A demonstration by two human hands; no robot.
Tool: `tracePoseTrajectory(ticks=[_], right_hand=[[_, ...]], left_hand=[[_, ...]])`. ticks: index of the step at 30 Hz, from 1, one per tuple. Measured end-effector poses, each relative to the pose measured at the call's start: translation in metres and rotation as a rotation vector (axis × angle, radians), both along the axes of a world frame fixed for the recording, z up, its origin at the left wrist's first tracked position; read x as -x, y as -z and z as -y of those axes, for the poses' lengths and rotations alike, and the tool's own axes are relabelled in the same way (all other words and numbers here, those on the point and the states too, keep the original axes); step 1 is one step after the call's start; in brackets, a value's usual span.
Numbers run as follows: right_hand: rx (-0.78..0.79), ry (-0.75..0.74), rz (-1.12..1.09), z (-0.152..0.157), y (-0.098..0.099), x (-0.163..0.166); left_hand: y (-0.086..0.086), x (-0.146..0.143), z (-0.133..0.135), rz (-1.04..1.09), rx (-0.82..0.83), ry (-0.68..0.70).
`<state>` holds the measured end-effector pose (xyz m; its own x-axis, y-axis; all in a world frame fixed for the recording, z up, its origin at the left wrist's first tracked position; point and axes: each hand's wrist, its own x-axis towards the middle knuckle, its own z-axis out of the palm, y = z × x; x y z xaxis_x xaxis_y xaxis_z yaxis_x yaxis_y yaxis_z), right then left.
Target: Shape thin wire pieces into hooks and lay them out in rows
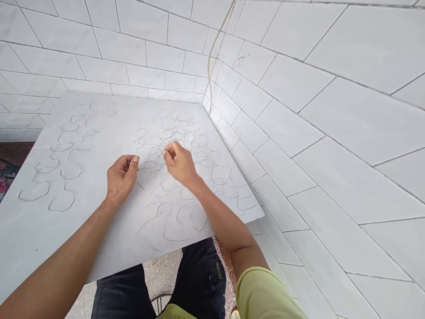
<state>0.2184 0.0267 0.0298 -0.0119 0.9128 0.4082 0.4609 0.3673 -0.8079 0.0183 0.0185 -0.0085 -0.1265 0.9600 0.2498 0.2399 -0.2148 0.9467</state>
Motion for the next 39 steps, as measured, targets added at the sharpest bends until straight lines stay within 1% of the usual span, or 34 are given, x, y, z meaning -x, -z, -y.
tracePoseTrajectory(ticks=[2, 5, 8, 12, 14, 17, 20, 22, 23, 25, 27, 29, 32, 34, 39], right_hand=[[-0.154, 0.059, 0.223, 0.006, 0.014, 0.012], [-0.265, 0.077, 0.433, 0.007, 0.031, 0.029], [-0.272, 0.058, 0.517, 0.007, 0.041, 0.038], [-0.24, 0.024, 0.506, 0.013, 0.046, 0.04], [-0.233, -0.008, 0.442, 0.017, 0.045, 0.037], [-0.252, -0.028, 0.276, 0.021, 0.039, 0.028], [-0.249, 0.061, 0.089, 0.02, 0.034, 0.016], [-0.161, 0.097, -0.039, 0.017, 0.034, 0.01], [-0.081, 0.085, -0.1, 0.015, 0.034, 0.007], [0.141, -0.005, -0.202, 0.011, 0.036, 0.004], [0.347, -0.139, -0.29, 0.009, 0.036, 0.002], [0.465, -0.29, -0.386, 0.009, 0.035, 0.001], [0.507, -0.499, -0.537, 0.011, 0.031, 0.0], [0.498, -0.583, -0.6, 0.013, 0.027, -0.001], [0.464, -0.618, -0.649, 0.014, 0.026, -0.002]], left_hand=[[-0.004, -0.003, 0.003, 0.096, 0.037, 0.111], [-0.008, -0.005, 0.005, 0.239, 0.107, 0.261], [-0.007, -0.007, 0.004, 0.334, 0.122, 0.338], [-0.004, -0.009, 0.002, 0.394, 0.142, 0.341], [-0.004, -0.007, 0.0, 0.457, 0.179, 0.359], [-0.007, 0.0, -0.005, 0.57, 0.227, 0.457], [-0.01, 0.008, -0.009, 0.641, 0.24, 0.522], [-0.012, 0.013, -0.01, 0.675, 0.243, 0.536], [-0.013, 0.014, -0.01, 0.69, 0.245, 0.542], [-0.014, 0.016, -0.01, 0.719, 0.25, 0.546], [-0.015, 0.016, -0.009, 0.735, 0.25, 0.549], [-0.015, 0.014, -0.008, 0.723, 0.246, 0.564], [-0.014, 0.011, -0.007, 0.665, 0.242, 0.579], [-0.013, 0.01, -0.006, 0.631, 0.242, 0.567], [-0.01, 0.008, -0.007, 0.608, 0.25, 0.547]])
